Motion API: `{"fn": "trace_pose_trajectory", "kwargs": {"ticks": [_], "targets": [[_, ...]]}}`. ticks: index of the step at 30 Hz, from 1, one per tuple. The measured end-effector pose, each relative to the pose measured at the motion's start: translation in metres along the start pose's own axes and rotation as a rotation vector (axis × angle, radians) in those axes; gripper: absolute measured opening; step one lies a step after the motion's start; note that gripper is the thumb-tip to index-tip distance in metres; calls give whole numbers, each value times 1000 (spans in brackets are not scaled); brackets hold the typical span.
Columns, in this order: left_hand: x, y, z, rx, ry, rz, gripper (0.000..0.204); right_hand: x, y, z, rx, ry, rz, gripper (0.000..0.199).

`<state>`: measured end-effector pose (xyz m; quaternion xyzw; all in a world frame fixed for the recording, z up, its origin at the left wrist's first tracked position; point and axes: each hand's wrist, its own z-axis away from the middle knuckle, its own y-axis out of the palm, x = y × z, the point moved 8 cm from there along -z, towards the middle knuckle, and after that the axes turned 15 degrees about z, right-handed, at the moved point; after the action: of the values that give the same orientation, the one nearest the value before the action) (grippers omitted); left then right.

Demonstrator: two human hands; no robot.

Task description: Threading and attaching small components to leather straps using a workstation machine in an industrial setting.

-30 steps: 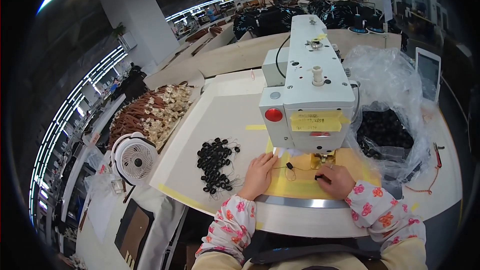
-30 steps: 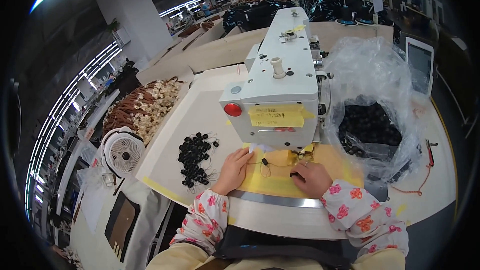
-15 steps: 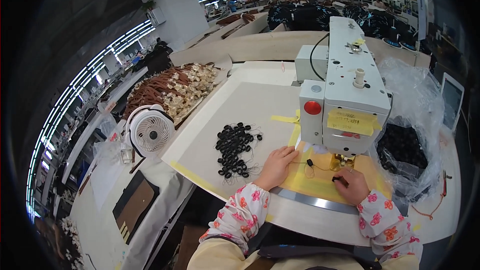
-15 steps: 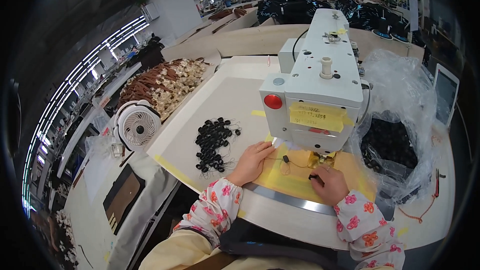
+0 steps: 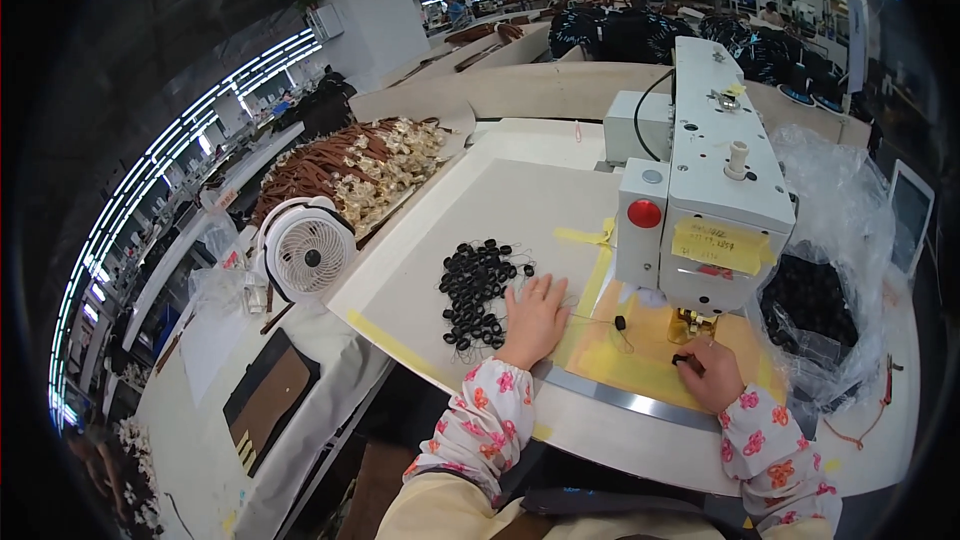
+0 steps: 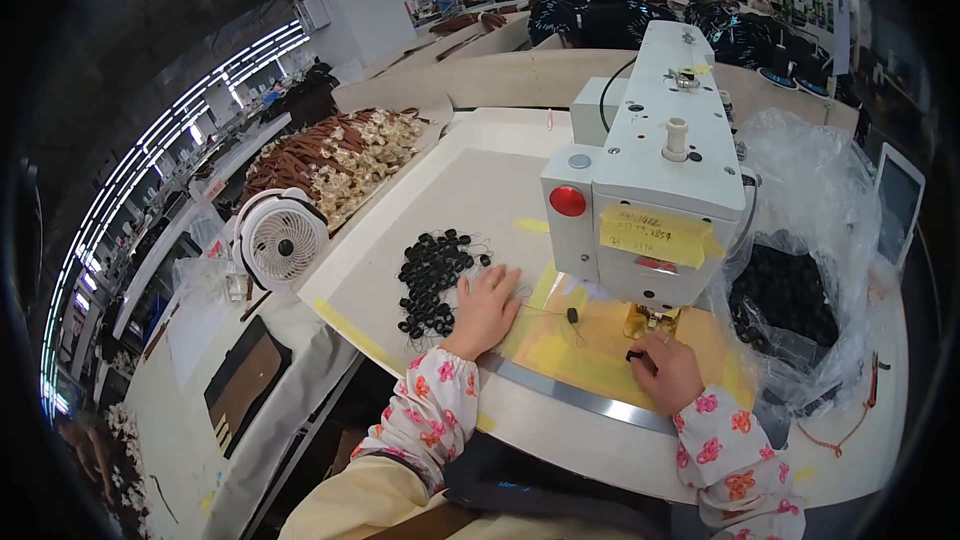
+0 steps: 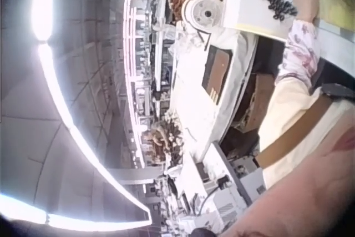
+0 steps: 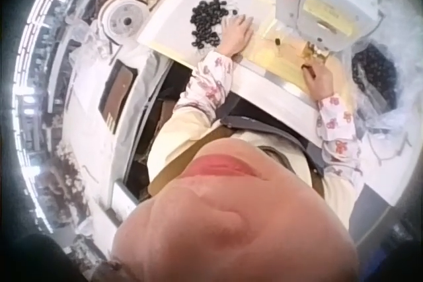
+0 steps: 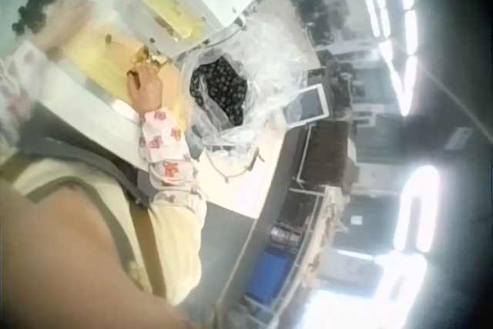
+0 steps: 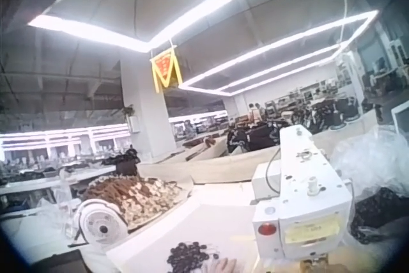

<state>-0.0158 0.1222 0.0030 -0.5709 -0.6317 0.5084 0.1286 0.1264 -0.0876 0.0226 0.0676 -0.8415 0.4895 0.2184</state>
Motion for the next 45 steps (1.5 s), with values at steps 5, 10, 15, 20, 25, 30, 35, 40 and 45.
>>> {"fn": "trace_pose_trajectory", "kwargs": {"ticks": [5,10,15,20,25,30,35,40,45], "targets": [[39,-12,5,-55,-235,-89,42,0,2,5,10,-7,-12,13],[30,-12,12,-61,-226,-45,39,-1,1,15,18,35,-15,13],[-29,-37,-8,-287,129,107,26,-15,4,10,-21,105,-24,14],[-114,11,-11,120,306,442,33,-24,4,-8,-96,197,-164,18],[-139,67,-24,187,407,436,31,-41,2,-2,-119,301,-234,15],[-134,97,-28,240,261,377,16,-53,0,5,-151,354,-222,15],[-119,91,-34,356,24,619,14,-52,-1,5,-134,411,-250,15],[-128,85,-34,388,-35,847,27,-37,-7,1,-212,218,-89,16],[-132,92,-36,470,36,836,22,-22,-9,-2,-217,39,68,18]]}}
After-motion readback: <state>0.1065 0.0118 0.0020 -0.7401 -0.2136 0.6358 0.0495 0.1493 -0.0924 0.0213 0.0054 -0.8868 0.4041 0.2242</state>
